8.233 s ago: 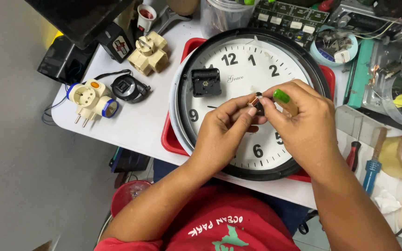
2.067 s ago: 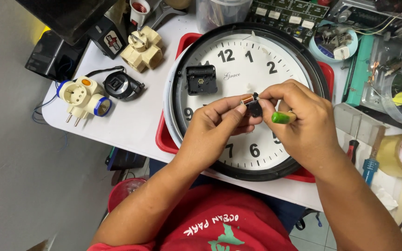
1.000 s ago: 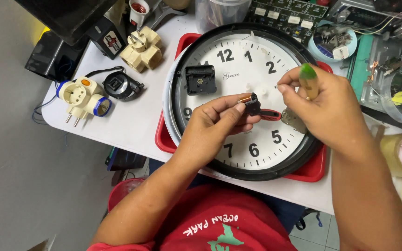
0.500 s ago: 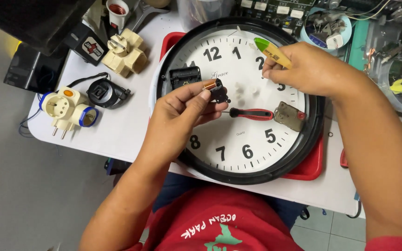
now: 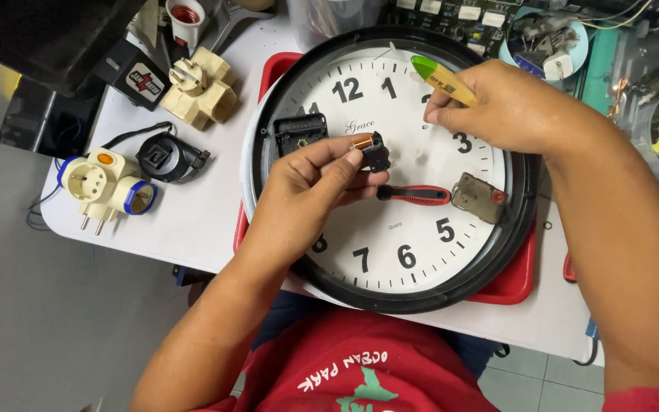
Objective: Cleaning and inspecting the internal components of a wall clock movement, specifically the electronic coil and circuit board, using a brush and a small probe.
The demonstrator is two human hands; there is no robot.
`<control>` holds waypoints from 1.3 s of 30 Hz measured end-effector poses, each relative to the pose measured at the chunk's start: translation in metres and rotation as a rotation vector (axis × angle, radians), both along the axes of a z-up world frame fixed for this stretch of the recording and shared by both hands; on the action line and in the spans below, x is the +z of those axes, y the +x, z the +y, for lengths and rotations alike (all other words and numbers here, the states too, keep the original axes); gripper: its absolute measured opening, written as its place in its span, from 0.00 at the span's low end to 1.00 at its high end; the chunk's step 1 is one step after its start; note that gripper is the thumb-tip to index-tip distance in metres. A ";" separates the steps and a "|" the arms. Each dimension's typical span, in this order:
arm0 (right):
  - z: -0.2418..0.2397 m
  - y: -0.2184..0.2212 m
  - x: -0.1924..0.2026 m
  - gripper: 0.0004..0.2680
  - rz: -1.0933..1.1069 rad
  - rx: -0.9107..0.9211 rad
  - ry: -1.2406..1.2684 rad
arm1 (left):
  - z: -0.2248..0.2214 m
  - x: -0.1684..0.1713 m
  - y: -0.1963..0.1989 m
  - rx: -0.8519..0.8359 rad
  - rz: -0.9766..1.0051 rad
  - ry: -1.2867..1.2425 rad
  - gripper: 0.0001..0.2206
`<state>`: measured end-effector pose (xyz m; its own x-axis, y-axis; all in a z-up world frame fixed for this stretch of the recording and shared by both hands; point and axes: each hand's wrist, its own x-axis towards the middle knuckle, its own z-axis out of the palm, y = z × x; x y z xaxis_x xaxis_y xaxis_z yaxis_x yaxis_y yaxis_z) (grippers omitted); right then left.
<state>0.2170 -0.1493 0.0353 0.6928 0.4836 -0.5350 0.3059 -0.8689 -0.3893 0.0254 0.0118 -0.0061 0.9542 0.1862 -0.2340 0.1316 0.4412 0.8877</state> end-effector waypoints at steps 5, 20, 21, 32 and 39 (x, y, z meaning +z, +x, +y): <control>0.000 -0.001 0.004 0.06 0.015 -0.028 0.009 | 0.000 0.000 0.002 0.002 0.007 0.015 0.17; -0.006 0.002 0.005 0.08 0.001 -0.043 0.078 | -0.001 0.005 0.000 0.004 0.027 0.022 0.17; -0.008 0.003 0.006 0.08 -0.024 -0.034 0.086 | -0.001 0.004 0.000 0.006 0.025 0.025 0.17; -0.043 -0.016 0.013 0.09 -0.253 -0.087 0.210 | -0.001 0.001 -0.001 -0.003 0.010 0.013 0.17; -0.053 -0.084 0.002 0.16 -0.296 0.048 0.581 | -0.007 -0.010 -0.001 -0.073 -0.045 -0.027 0.17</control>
